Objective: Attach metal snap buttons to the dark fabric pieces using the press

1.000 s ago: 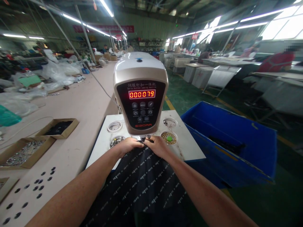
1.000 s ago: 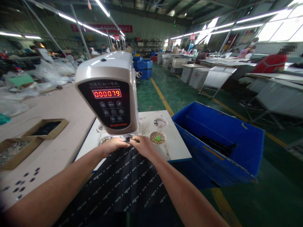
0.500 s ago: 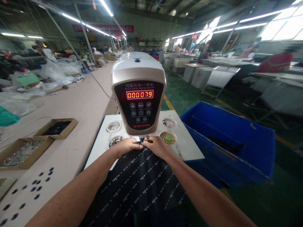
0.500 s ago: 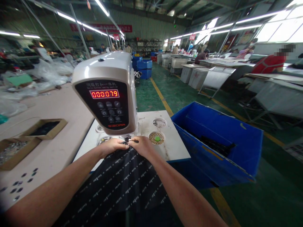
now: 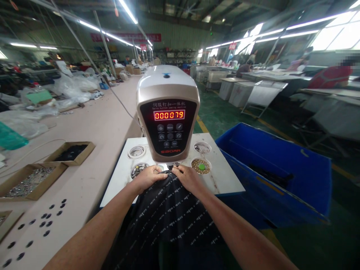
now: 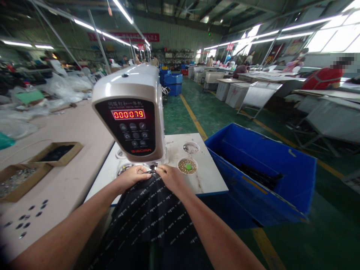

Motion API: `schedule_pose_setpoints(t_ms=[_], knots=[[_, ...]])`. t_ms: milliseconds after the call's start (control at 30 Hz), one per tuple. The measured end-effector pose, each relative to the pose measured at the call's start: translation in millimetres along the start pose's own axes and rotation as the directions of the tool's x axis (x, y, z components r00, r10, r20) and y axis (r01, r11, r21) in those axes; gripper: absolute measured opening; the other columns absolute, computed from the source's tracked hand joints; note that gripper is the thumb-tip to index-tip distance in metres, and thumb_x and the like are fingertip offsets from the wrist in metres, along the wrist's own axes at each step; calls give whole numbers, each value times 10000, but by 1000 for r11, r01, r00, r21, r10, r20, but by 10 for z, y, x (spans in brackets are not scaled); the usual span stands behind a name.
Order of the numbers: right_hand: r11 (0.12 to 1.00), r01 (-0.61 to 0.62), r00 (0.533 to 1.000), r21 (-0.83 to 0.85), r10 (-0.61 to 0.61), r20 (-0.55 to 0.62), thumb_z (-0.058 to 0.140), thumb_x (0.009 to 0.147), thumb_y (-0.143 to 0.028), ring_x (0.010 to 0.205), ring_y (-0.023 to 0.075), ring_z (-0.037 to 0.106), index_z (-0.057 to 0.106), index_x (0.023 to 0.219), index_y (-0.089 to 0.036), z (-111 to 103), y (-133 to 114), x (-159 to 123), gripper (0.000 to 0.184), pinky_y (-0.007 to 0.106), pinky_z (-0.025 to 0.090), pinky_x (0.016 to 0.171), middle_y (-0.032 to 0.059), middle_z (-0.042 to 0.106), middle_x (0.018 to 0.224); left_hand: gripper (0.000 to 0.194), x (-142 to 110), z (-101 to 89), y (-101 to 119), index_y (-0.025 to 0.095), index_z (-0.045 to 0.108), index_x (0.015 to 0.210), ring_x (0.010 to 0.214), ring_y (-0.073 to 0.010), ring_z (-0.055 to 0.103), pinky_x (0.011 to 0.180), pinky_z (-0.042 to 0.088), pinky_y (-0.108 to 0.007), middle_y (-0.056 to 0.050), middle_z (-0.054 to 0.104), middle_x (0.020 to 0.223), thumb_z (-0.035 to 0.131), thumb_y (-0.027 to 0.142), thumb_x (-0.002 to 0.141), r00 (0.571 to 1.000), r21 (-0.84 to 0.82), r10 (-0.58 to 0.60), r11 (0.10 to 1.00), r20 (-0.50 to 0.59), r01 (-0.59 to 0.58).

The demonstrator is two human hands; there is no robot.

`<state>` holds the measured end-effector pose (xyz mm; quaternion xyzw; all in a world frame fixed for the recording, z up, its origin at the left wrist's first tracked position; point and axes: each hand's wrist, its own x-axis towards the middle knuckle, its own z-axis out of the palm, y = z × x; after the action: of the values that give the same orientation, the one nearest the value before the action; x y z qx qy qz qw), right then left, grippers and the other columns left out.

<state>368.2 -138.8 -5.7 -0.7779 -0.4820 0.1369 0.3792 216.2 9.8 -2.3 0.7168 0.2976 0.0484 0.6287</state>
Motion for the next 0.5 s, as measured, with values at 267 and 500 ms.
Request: schedule_pose_setpoints(t_ms=[267,500], knots=[[994,-21,1000,-108,20,-5,496,986,-422,1054,235,688,718,1162,-266,18,5,7,323,293,461,849,41,758,1141,410,32,-29,-12,184,574,875,679,-161,555,650,390,-273,30,616,725,785,455,651,1000,-4,3,1000,30,-3],[989,-49,999,-142,49,-2,473,993,-431,1047,236,686,710,1180,-272,14,-4,9,341,287,460,840,34,761,1129,405,42,-31,-26,188,576,868,682,-168,566,654,403,-278,27,622,729,791,442,637,1000,-8,-12,1000,29,12]])
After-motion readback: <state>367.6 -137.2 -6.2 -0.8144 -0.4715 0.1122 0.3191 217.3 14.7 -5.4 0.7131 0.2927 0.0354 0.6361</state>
